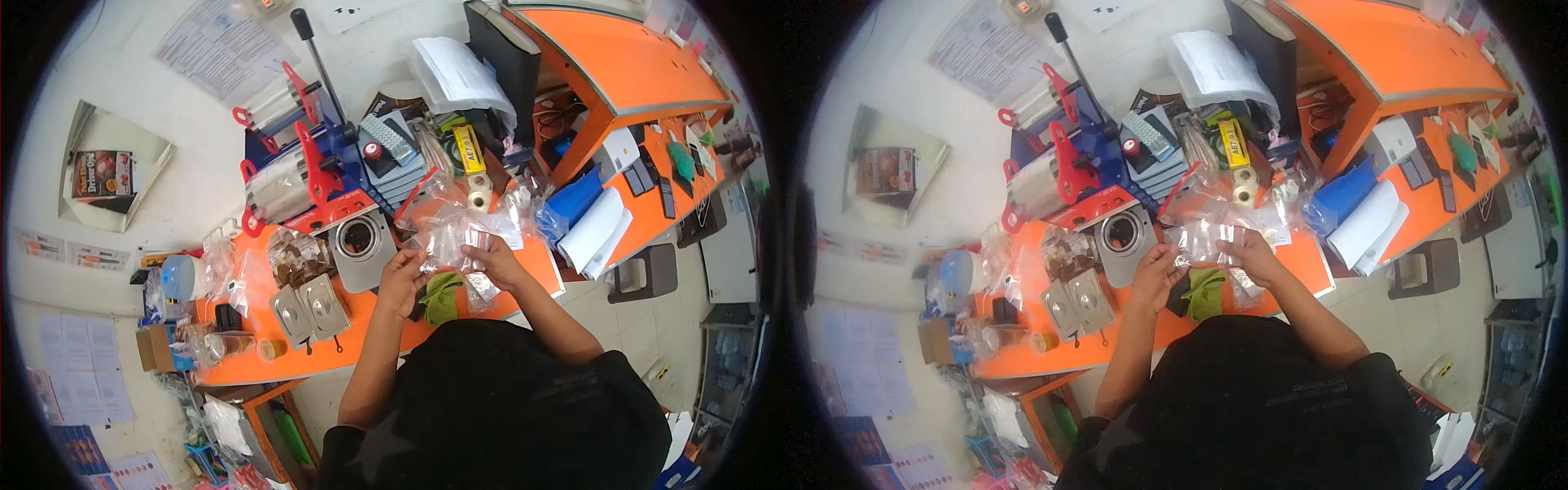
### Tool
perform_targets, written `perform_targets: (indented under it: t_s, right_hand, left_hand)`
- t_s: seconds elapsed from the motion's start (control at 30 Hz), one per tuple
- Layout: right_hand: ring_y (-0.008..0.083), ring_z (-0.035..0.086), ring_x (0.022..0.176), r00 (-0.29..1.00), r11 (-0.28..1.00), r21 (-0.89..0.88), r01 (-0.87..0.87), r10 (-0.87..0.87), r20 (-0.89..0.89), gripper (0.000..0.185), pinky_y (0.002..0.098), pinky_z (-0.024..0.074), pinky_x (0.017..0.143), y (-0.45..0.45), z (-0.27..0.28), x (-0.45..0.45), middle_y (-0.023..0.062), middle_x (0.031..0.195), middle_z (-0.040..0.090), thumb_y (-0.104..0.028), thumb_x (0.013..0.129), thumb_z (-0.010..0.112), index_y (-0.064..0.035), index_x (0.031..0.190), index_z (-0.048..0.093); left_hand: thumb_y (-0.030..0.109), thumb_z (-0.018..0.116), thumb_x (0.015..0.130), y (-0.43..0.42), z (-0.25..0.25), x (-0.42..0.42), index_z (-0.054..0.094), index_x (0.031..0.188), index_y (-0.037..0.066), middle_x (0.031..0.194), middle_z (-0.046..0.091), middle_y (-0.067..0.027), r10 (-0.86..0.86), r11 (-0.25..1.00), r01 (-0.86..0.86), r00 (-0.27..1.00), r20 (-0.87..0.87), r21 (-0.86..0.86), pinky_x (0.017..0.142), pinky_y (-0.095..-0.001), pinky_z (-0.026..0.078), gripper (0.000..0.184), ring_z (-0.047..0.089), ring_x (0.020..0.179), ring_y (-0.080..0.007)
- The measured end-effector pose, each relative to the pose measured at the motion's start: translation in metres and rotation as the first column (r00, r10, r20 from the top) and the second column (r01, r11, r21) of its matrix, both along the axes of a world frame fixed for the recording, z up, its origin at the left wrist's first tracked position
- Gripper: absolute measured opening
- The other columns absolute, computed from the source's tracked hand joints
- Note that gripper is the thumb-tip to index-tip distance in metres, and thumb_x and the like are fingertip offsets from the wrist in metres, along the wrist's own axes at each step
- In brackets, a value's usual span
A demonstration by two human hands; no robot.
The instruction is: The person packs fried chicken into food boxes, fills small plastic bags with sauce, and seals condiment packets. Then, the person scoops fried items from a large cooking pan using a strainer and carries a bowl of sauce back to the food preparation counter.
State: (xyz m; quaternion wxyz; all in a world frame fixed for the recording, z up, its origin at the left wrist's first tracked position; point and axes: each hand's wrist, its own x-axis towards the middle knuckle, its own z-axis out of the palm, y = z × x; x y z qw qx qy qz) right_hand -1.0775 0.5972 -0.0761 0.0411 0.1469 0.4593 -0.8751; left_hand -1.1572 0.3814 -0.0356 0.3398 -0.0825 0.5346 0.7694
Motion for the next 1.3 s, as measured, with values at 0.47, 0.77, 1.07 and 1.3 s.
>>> perform_targets:
  t_s: [0.47,0.77,1.07,1.3]
  right_hand:
    - [0.0224,0.062,0.111,0.976,0.978,0.038,-0.204,0.2,0.087,0.063,0.0408,0.0492,0.1,-0.036,-0.003,-0.007,0.013,0.127,0.062,-0.043,0.099,0.062,0.003,0.14,0.049]
    - [0.0178,0.071,0.087,0.939,0.932,0.132,-0.336,0.322,0.119,0.029,0.0277,0.0588,0.073,-0.118,0.018,-0.02,0.0087,0.108,0.069,-0.018,0.1,0.062,0.0003,0.122,0.065]
    - [0.0106,0.066,0.076,0.958,0.833,0.477,-0.279,0.276,0.08,0.025,0.0249,0.0574,0.073,-0.247,0.019,-0.021,0.0048,0.089,0.07,-0.009,0.097,0.066,0.0051,0.117,0.068]
    - [0.0147,0.068,0.09,0.962,0.882,0.389,-0.267,0.267,0.056,0.022,0.0278,0.0581,0.083,-0.377,0.022,-0.03,0.0094,0.099,0.071,-0.01,0.099,0.064,0.0067,0.111,0.07]
  left_hand:
    - [0.016,0.059,0.102,-0.061,0.014,0.023,0.061,0.11,0.009,0.1,0.07,-0.0025,0.195,0.976,-0.18,0.973,-0.122,0.123,0.075,-0.0276,0.056,0.01,0.068,0.086,-0.0115]
    - [0.012,0.05,0.105,-0.126,0.02,0.055,0.058,0.109,0.003,0.1,0.069,-0.0058,0.394,0.863,-0.478,0.838,-0.377,-0.162,0.084,-0.0308,0.057,0.013,0.067,0.091,-0.0144]
    - [0.016,0.061,0.095,-0.249,-0.016,0.07,0.054,0.076,-0.001,0.071,0.055,-0.0079,0.008,0.768,-0.414,0.769,-0.639,-0.489,0.055,-0.0341,0.04,0.027,0.053,0.062,-0.0157]
    - [0.02,0.076,0.088,-0.335,-0.013,0.033,0.075,0.101,0.006,0.082,0.069,-0.0085,-0.044,0.794,-0.352,0.779,-0.625,-0.496,0.054,-0.0262,0.041,0.02,0.052,0.06,-0.0089]
